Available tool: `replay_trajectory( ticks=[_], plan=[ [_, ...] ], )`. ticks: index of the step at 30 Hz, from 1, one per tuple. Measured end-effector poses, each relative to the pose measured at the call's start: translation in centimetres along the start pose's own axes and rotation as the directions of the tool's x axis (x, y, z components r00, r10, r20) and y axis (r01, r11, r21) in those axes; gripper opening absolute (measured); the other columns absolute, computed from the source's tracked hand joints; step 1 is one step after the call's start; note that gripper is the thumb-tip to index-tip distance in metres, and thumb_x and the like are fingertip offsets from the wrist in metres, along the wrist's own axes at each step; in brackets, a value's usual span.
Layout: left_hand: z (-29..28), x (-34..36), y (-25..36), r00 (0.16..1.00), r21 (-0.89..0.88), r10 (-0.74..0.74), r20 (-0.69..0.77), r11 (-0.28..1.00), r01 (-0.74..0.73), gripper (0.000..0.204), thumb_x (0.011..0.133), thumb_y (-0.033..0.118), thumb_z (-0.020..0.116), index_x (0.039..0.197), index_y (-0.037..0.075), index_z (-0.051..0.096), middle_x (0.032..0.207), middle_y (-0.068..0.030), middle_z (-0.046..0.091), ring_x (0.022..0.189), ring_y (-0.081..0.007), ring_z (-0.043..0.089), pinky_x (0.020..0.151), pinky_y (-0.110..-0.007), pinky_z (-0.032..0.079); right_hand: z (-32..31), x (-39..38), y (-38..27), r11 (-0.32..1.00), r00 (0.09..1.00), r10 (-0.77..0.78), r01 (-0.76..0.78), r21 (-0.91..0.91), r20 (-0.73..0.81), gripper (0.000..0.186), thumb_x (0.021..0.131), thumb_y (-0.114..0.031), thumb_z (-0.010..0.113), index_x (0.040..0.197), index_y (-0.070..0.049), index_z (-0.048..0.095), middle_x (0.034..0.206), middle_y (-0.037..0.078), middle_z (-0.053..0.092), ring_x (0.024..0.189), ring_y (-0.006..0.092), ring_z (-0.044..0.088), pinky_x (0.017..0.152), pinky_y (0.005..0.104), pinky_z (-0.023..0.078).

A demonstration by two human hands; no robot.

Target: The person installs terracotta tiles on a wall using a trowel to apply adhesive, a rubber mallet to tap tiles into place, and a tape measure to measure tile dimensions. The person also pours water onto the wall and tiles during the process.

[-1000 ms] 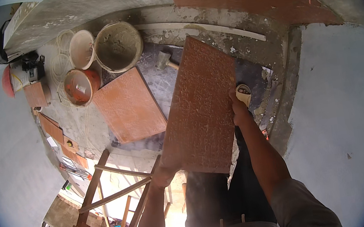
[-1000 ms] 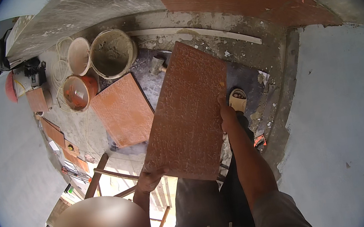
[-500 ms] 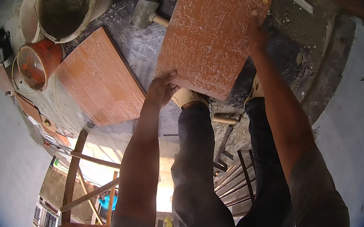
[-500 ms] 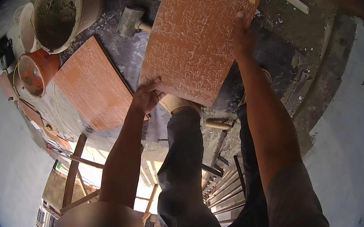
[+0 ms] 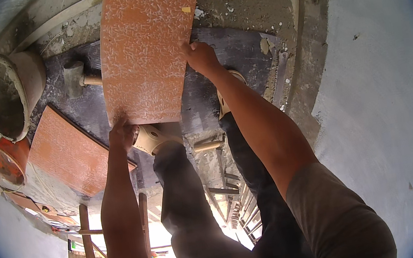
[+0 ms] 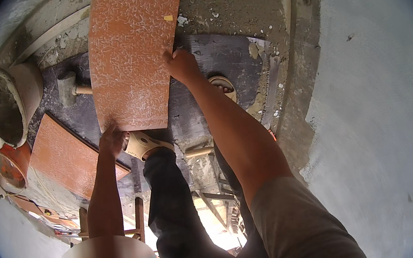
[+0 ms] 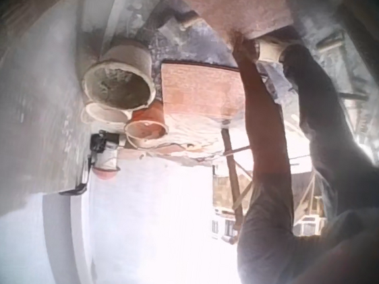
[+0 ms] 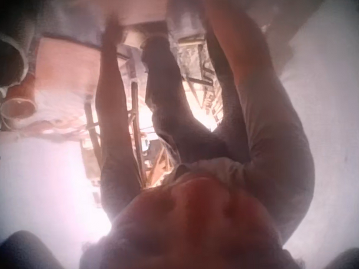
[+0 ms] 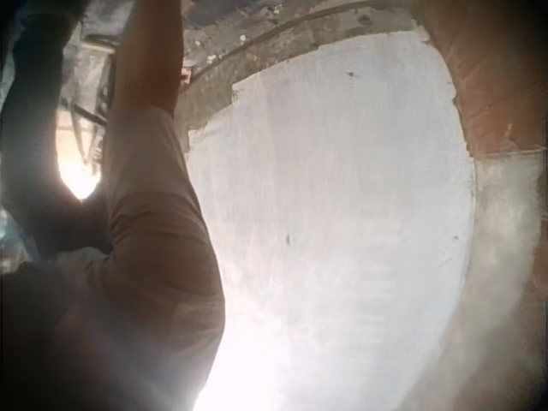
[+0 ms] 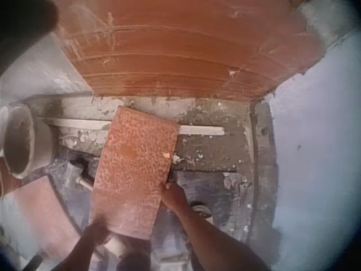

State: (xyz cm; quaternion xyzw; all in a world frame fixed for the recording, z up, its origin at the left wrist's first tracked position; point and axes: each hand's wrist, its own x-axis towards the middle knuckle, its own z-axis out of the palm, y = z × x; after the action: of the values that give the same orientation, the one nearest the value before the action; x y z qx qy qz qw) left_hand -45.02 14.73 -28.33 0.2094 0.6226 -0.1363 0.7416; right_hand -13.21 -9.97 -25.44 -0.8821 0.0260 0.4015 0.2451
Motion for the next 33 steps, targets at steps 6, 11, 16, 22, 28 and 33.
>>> replay_trajectory(
  ticks=[6, 11, 16, 22, 28, 33],
  plan=[
    [-0.8, -3.4, -1.9, 0.994, 0.27, 0.106, 0.016, 0.957, -0.106, 0.04, 0.095, 0.02, 0.062, 0.128, 0.0, 0.052, 0.119, -0.0127, 0.061, 0.105, -0.0287, 0.062, 0.088, -0.04, 0.05, -6.3, -10.6, 10.3, 0.999, 0.979, -0.02, 0.012, 0.042, 0.203, 0.056, 0.095, -0.051, 0.052, 0.099, 0.003, 0.067, 0.094, 0.026, 0.067, 0.094, 0.0405, 0.065, 0.082, 0.0454, 0.051],
    [3.1, -16.8, -6.0, 0.982, 0.716, 0.138, -0.126, 0.698, -0.006, 0.058, 0.092, 0.025, 0.066, 0.138, -0.004, 0.046, 0.134, -0.0173, 0.057, 0.121, -0.0293, 0.057, 0.098, -0.036, 0.046, -12.1, -22.1, 18.3, 0.975, 0.826, 0.218, -0.166, -0.145, 0.52, 0.055, 0.093, -0.05, 0.054, 0.098, 0.004, 0.067, 0.096, 0.022, 0.069, 0.095, 0.0361, 0.066, 0.085, 0.0436, 0.049],
    [9.3, -34.1, -6.8, 0.981, 0.967, -0.152, -0.121, 0.206, 0.151, 0.072, 0.089, 0.042, 0.066, 0.142, 0.0, 0.043, 0.144, -0.0251, 0.045, 0.135, -0.0361, 0.044, 0.112, -0.041, 0.036, -15.3, -29.8, 20.8, 0.936, 0.68, 0.254, -0.353, 0.003, 0.687, 0.063, 0.099, -0.051, 0.045, 0.138, -0.001, 0.05, 0.134, 0.021, 0.057, 0.125, 0.0294, 0.055, 0.103, 0.0392, 0.041],
    [13.2, -49.8, -6.9, 0.96, 0.872, 0.153, -0.234, 0.469, 0.138, 0.083, 0.09, 0.053, 0.06, 0.151, 0.006, 0.031, 0.154, -0.0261, 0.028, 0.142, -0.0405, 0.03, 0.115, -0.045, 0.031, -17.9, -26.6, 17.4, 0.95, 0.564, 0.224, 0.056, -0.307, 0.795, 0.056, 0.096, -0.046, 0.052, 0.127, 0.0, 0.06, 0.113, 0.016, 0.07, 0.103, 0.0332, 0.066, 0.092, 0.0408, 0.049],
    [12.3, -50.7, -11.1, 0.918, 0.939, 0.214, -0.335, 0.148, 0.309, 0.085, 0.085, 0.058, 0.058, 0.149, 0.009, 0.031, 0.151, -0.0252, 0.026, 0.139, -0.048, 0.026, 0.108, -0.062, 0.03, -19.0, -24.0, 8.1, 0.976, 0.697, 0.173, -0.028, -0.216, 0.696, 0.045, 0.092, -0.039, 0.061, 0.115, 0.0, 0.065, 0.095, 0.011, 0.071, 0.093, 0.0223, 0.068, 0.078, 0.0354, 0.052],
    [9.2, -45.2, -10.8, 0.878, 0.906, 0.285, -0.384, -0.064, 0.418, 0.082, 0.084, 0.049, 0.062, 0.147, 0.007, 0.033, 0.147, -0.0254, 0.031, 0.136, -0.0449, 0.032, 0.107, -0.059, 0.032, -15.4, -25.0, -4.2, 0.944, 0.804, 0.226, -0.321, 0.082, 0.55, 0.047, 0.094, -0.039, 0.056, 0.119, 0.0, 0.062, 0.105, 0.015, 0.068, 0.092, 0.024, 0.068, 0.078, 0.0365, 0.053]
  ],
)
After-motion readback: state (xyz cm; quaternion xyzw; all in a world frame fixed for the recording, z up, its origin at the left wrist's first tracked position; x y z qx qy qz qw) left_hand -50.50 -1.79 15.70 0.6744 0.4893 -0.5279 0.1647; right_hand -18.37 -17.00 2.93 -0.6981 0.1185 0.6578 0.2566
